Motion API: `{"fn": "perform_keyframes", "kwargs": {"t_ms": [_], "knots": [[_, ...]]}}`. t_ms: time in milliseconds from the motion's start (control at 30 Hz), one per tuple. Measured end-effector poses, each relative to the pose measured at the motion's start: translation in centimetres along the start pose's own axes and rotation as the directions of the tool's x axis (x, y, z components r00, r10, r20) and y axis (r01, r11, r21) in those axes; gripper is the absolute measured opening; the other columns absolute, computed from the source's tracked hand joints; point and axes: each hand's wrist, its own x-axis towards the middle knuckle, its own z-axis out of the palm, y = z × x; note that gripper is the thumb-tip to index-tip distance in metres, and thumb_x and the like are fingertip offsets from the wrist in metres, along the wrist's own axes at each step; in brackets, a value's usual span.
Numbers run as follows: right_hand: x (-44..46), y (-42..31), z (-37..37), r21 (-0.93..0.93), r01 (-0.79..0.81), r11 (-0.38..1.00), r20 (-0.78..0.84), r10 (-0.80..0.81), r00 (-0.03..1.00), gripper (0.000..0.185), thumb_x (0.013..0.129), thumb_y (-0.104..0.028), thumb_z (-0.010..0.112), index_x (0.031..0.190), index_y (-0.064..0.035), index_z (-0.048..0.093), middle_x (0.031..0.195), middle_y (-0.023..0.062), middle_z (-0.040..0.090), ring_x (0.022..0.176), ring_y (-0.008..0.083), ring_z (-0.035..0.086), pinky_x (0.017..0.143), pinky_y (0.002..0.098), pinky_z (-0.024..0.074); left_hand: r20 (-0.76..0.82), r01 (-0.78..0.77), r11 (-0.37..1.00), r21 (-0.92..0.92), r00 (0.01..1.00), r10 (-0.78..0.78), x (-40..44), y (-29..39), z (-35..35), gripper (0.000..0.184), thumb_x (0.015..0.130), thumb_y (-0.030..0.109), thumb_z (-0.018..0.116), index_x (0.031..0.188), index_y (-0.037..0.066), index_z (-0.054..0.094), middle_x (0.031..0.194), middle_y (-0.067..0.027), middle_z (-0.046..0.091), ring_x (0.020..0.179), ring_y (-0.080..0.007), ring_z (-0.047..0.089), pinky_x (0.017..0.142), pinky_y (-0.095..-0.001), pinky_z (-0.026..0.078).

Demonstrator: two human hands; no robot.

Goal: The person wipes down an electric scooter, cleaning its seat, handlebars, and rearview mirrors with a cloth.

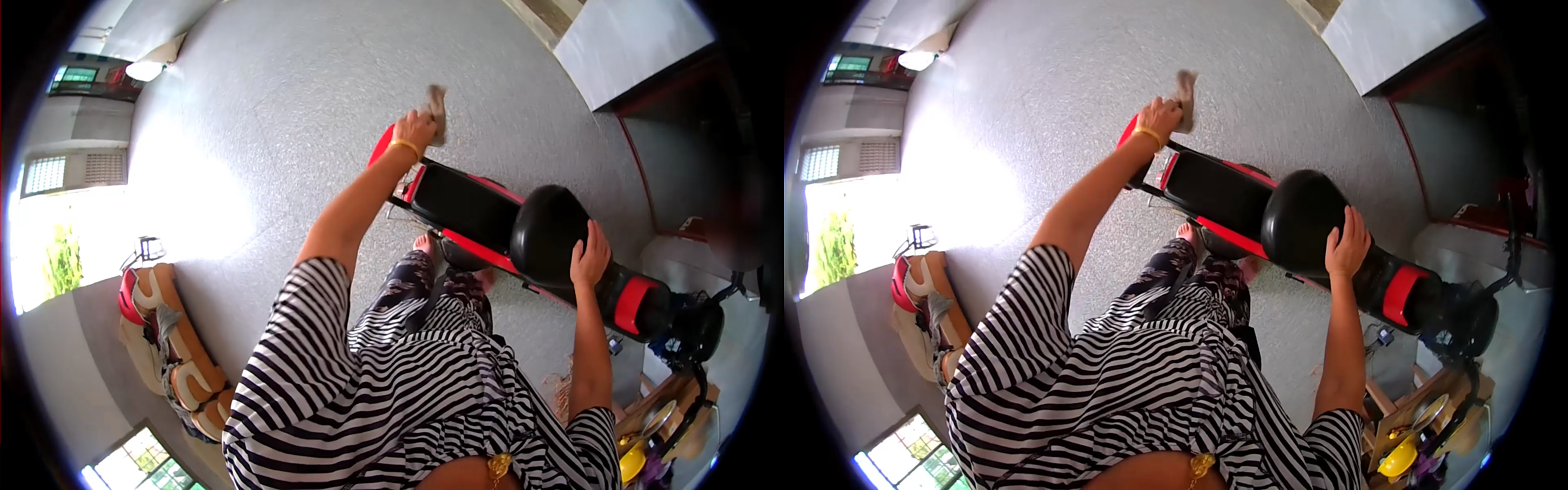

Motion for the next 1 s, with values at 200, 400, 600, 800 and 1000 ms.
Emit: {"fn": "perform_keyframes", "kwargs": {"t_ms": [200, 400, 600, 800, 1000], "knots": [[-0.1, -0.1, 0.2, 0.013, 0.011, 1.0, -0.047, -0.011, 0.999, 0.045, 0.079, -0.019, 0.046, 0.123, -0.0118, 0.041, 0.124, 0.0062, 0.045, 0.113, 0.0223, 0.043, 0.094, 0.0385, 0.0297, 0.123, -0.235, 0.861, 0.451, 0.972, 0.201, -2.3, 0.1, 4.2, 0.019, 0.075, 0.026, 0.052, 0.084, 0.017, 0.066, 0.093, -0.0019, 0.056, 0.1, -0.0256, 0.043, 0.073, -0.0458, 0.036], [-0.1, -0.1, 0.5, 0.044, 0.007, 0.999, -0.075, -0.004, 0.997, 0.045, 0.079, -0.019, 0.046, 0.123, -0.0121, 0.041, 0.125, 0.0055, 0.044, 0.114, 0.0219, 0.042, 0.094, 0.0389, 0.0297, 0.179, -0.265, 0.833, 0.485, 0.963, 0.202, -10.7, 1.0, 0.4, 0.022, 0.073, 0.027, 0.053, 0.087, 0.015, 0.064, 0.092, 0.0016, 0.054, 0.101, -0.0207, 0.039, 0.069, -0.04, 0.036], [0.0, -0.2, 1.0, 0.044, -0.003, 0.999, -0.106, 0.008, 0.994, 0.044, 0.079, -0.02, 0.047, 0.122, -0.0118, 0.042, 0.124, 0.0054, 0.045, 0.114, 0.0218, 0.042, 0.095, 0.0395, 0.0295, 0.182, -0.278, 0.947, 0.16, 0.951, 0.249, -13.3, 1.0, -4.6, 0.019, 0.069, 0.028, 0.056, 0.079, 0.015, 0.066, 0.082, -0.0015, 0.055, 0.094, -0.0259, 0.045, 0.079, -0.0387, 0.038], [0.0, -0.1, 1.2, 0.04, -0.008, 0.999, -0.118, 0.013, 0.993, 0.044, 0.079, -0.019, 0.047, 0.122, -0.0125, 0.042, 0.124, 0.0049, 0.045, 0.114, 0.0219, 0.042, 0.094, 0.0393, 0.0306, -0.094, -0.193, 0.964, 0.183, 0.973, 0.213, -3.6, -1.1, -8.2, 0.022, 0.067, 0.018, 0.058, 0.089, 0.016, 0.052, 0.093, -0.0002, 0.05, 0.095, -0.0206, 0.046, 0.071, -0.0352, 0.043], [0.0, 0.1, 1.1, 0.041, -0.006, 0.999, -0.131, 0.011, 0.991, 0.043, 0.079, -0.019, 0.047, 0.121, -0.0128, 0.042, 0.124, 0.0046, 0.045, 0.113, 0.0218, 0.043, 0.093, 0.0385, 0.0316, 0.112, -0.101, 0.894, 0.437, 0.992, 0.058, -2.6, -1.7, -2.9, 0.018, 0.072, 0.018, 0.053, 0.088, 0.014, 0.06, 0.095, 0.0004, 0.055, 0.093, -0.0172, 0.049, 0.077, -0.0434, 0.041]]}}
